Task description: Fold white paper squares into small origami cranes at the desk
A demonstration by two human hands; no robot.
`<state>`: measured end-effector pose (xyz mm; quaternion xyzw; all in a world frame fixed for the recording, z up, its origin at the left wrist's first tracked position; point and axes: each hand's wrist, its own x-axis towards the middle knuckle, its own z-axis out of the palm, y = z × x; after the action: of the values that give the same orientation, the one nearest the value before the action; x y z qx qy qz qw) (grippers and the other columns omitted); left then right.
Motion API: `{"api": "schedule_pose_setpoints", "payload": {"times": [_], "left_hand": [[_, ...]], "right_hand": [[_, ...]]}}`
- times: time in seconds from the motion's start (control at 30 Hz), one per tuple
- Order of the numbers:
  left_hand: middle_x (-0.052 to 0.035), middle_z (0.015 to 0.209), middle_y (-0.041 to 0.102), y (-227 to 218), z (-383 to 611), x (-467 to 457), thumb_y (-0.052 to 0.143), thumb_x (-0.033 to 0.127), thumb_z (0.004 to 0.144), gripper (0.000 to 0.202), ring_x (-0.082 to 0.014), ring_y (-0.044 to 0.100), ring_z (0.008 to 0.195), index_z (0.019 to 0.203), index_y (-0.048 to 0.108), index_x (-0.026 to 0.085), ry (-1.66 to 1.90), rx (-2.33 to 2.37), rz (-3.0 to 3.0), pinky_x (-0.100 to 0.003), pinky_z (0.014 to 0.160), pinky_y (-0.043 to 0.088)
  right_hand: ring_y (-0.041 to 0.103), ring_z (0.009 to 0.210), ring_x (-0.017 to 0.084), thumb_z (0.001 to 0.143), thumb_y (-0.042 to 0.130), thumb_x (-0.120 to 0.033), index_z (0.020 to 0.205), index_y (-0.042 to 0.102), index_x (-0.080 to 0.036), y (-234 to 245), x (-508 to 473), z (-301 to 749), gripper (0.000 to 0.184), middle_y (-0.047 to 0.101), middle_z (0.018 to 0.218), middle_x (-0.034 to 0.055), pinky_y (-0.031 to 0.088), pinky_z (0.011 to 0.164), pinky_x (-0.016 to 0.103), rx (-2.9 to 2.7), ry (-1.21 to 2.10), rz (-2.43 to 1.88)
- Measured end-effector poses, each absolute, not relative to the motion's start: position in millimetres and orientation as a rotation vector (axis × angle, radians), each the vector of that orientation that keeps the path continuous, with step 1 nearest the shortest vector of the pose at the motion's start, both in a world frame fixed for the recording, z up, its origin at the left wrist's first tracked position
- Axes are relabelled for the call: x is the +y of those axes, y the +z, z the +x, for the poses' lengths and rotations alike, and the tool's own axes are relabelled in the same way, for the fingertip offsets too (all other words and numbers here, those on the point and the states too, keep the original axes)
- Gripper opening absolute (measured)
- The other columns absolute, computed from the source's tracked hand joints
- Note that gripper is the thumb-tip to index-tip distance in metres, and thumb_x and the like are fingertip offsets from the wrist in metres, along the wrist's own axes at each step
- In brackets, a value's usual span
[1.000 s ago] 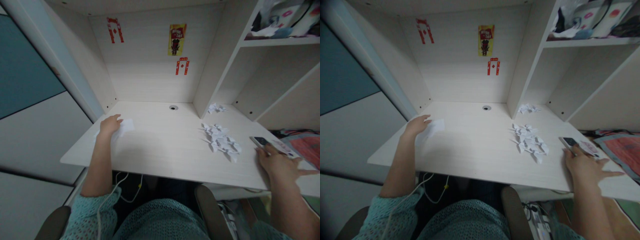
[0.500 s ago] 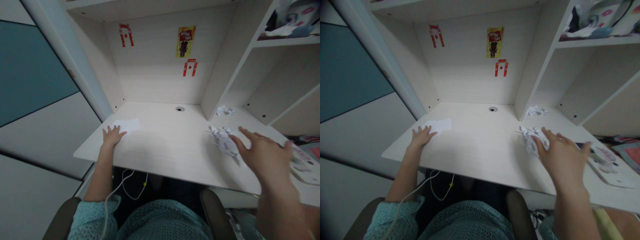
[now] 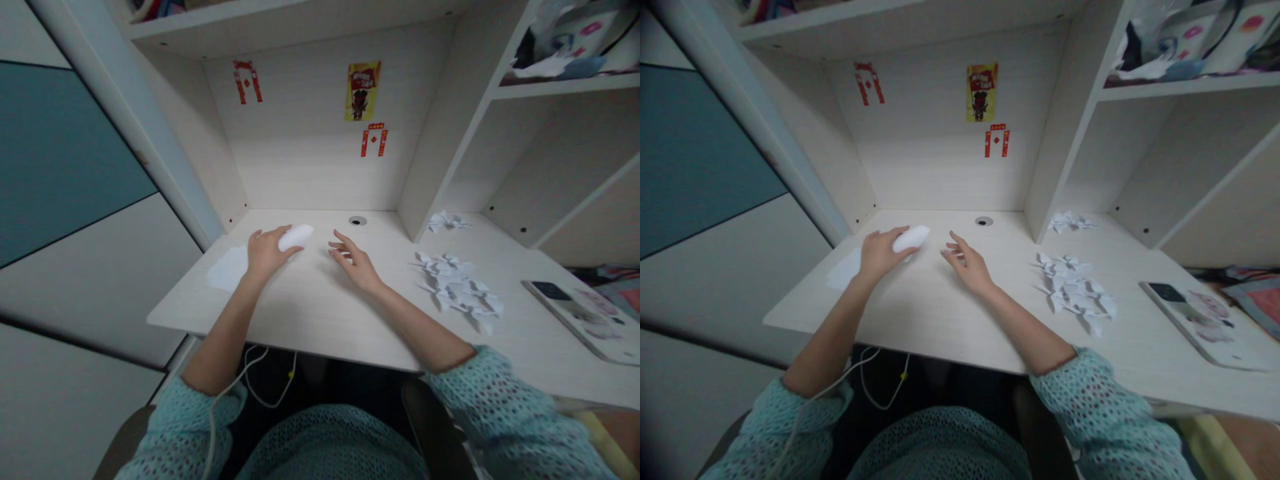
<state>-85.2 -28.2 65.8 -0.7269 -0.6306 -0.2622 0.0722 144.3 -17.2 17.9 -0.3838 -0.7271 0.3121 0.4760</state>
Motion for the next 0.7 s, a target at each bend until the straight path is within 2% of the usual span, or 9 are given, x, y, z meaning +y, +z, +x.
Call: {"api": "schedule_pose_setpoints", "payload": {"times": [0.13,0.2,0.27,0.33,0.4,0.47,0.53,0.6,0.7], "left_hand": [[-0.0114,0.121,0.061,49,-27,-12,0.063,0.049,0.074,0.060,-0.0281,0.055,0.110,0.127,0.052,0.024,-0.894,-1.666,-2.444,-0.044,0.107,0.017],[-0.0112,0.119,0.062,38,-12,-9,0.061,0.046,0.077,0.054,-0.0272,0.055,0.112,0.125,0.054,0.024,-0.909,-1.620,-2.476,-0.044,0.108,0.016],[-0.0114,0.119,0.061,29,-5,-9,0.061,0.045,0.077,0.052,-0.0264,0.053,0.114,0.125,0.054,0.024,-0.950,-1.607,-2.494,-0.043,0.110,0.015],[-0.0116,0.130,0.053,21,-5,-8,0.067,0.048,0.071,0.068,-0.0276,0.045,0.124,0.131,0.047,0.024,-1.059,-1.625,-2.473,-0.043,0.110,0.016],[-0.0141,0.144,0.037,15,-9,-5,0.072,0.051,0.064,0.089,-0.0299,0.032,0.133,0.139,0.034,0.022,-1.223,-1.731,-2.373,-0.044,0.109,0.020],[-0.0162,0.146,0.032,11,-15,1,0.068,0.054,0.067,0.090,-0.0296,0.031,0.134,0.141,0.029,0.020,-1.468,-1.891,-2.277,-0.042,0.105,0.028],[-0.0171,0.135,0.047,8,-23,8,0.059,0.053,0.075,0.076,-0.0264,0.047,0.122,0.138,0.035,0.017,-1.784,-2.096,-2.264,-0.037,0.096,0.038],[-0.0154,0.114,0.063,7,-31,13,0.056,0.056,0.076,0.064,-0.0239,0.059,0.103,0.123,0.053,0.013,-1.988,-2.232,-2.413,-0.032,0.084,0.044],[-0.0111,0.089,0.069,8,-39,16,0.061,0.058,0.069,0.054,-0.0192,0.062,0.077,0.095,0.067,0.012,-1.974,-2.347,-2.503,-0.026,0.063,0.044]], "right_hand": [[0.063,0.088,0.018,0.074,0.061,-0.049,0.138,0.031,-0.025,-7,0,150,0.075,0.068,0.096,0.0050,0.048,0.079,0.033,-1.408,1.014,-0.837],[0.062,0.077,0.016,0.067,0.069,-0.046,0.134,0.037,-0.023,-11,5,154,0.078,0.066,0.080,0.0007,0.048,0.074,0.030,-1.341,1.031,-0.838],[0.059,0.067,0.014,0.064,0.070,-0.045,0.125,0.047,-0.020,-11,9,157,0.070,0.062,0.069,-0.0020,0.047,0.069,0.029,-1.303,1.017,-0.858],[0.055,0.062,0.013,0.065,0.069,-0.044,0.114,0.056,-0.019,-9,10,158,0.056,0.059,0.065,-0.0031,0.045,0.066,0.028,-1.274,0.965,-0.886],[0.053,0.061,0.012,0.065,0.069,-0.042,0.109,0.059,-0.020,-8,11,158,0.050,0.057,0.064,-0.0037,0.044,0.065,0.026,-1.251,0.900,-0.897],[0.052,0.061,0.011,0.065,0.069,-0.040,0.114,0.056,-0.021,-9,11,159,0.055,0.056,0.064,-0.0045,0.043,0.065,0.025,-1.222,0.880,-0.880],[0.052,0.061,0.011,0.065,0.069,-0.039,0.122,0.050,-0.021,-11,13,160,0.063,0.055,0.064,-0.0052,0.044,0.065,0.025,-1.186,0.918,-0.851],[0.053,0.061,0.012,0.065,0.068,-0.039,0.125,0.046,-0.021,-13,14,161,0.067,0.054,0.063,-0.0060,0.045,0.065,0.026,-1.164,0.961,-0.845],[0.055,0.061,0.013,0.067,0.066,-0.037,0.129,0.041,-0.023,-13,17,166,0.069,0.055,0.063,-0.0056,0.046,0.065,0.027,-1.238,0.965,-0.892]]}}
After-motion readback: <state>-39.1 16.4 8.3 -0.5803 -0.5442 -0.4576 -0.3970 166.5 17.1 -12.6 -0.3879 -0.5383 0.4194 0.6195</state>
